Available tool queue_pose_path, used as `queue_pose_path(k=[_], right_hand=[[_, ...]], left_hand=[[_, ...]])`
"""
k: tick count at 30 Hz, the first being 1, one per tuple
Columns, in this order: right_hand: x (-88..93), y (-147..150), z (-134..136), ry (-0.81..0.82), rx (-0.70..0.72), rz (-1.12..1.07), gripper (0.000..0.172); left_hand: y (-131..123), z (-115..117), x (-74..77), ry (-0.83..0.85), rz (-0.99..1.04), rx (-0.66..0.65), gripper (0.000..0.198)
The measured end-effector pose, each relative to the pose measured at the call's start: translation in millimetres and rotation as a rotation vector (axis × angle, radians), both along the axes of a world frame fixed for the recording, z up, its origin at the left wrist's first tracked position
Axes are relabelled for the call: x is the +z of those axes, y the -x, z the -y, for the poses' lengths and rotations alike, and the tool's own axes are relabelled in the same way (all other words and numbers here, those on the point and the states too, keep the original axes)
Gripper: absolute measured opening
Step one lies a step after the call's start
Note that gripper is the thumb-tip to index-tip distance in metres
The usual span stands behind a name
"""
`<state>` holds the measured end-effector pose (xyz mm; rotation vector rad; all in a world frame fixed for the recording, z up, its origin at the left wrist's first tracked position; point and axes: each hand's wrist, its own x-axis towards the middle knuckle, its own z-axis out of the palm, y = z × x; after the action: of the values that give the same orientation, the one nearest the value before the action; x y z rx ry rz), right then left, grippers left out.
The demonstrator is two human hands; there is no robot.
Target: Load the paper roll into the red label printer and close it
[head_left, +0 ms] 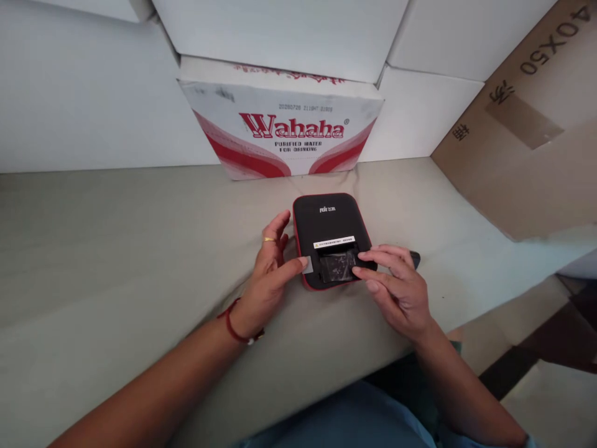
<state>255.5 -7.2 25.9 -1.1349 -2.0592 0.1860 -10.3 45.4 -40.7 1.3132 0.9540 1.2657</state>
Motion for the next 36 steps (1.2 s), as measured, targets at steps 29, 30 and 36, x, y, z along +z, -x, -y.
queue_pose_path(k=[29, 30, 36], right_hand=[[74.2, 103, -121, 0.517, -0.083, 1.060, 0.033], [73.4, 105, -120, 0.525, -0.086, 1.062, 0.033], [106.2, 61, -79, 0.423, -0.089, 0.848, 0.037]], left_hand=[[-7, -18, -24.3, -0.063, 0.142, -0.140, 0.098], [-7, -18, -24.6, -0.064, 0.141, -0.141, 0.098], [-8, -19, -26.4, -0.066, 0.175, -0.139, 0.098]])
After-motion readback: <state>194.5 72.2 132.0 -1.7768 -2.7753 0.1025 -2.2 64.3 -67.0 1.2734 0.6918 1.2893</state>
